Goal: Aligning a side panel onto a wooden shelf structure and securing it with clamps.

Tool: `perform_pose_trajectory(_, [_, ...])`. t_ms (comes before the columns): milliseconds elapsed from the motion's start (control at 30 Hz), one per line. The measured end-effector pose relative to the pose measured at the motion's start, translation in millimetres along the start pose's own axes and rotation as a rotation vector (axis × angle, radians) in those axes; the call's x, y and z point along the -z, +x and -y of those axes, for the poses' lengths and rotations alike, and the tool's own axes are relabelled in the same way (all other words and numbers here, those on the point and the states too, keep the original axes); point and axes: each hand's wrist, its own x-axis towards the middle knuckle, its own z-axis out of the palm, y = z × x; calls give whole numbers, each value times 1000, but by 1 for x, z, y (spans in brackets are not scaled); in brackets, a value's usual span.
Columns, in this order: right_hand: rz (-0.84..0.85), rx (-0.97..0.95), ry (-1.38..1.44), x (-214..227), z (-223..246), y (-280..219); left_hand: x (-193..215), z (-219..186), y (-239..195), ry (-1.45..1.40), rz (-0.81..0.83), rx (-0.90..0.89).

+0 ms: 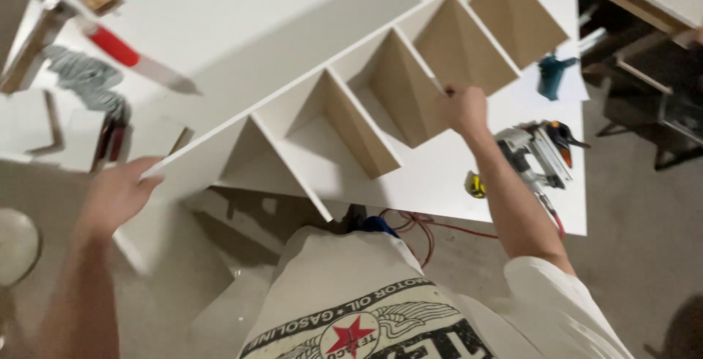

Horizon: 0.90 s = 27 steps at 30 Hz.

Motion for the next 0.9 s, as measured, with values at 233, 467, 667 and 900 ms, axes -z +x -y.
perform_pose_trajectory(233, [-40,-25,-25,14,-34,-8,13,-22,35,-74,-234,-414])
perform_pose_trajectory(467, [-68,-50,17,21,-48,-4,48,-61,44,-147,-62,-324])
perform_pose_trajectory(667, [-190,94,-8,-3,-80,12,48,-61,78,-135,-156,-439])
perform_pose_trajectory(900, [-155,43,53,6,-65,16,48,-58,129,-115,-181,-408])
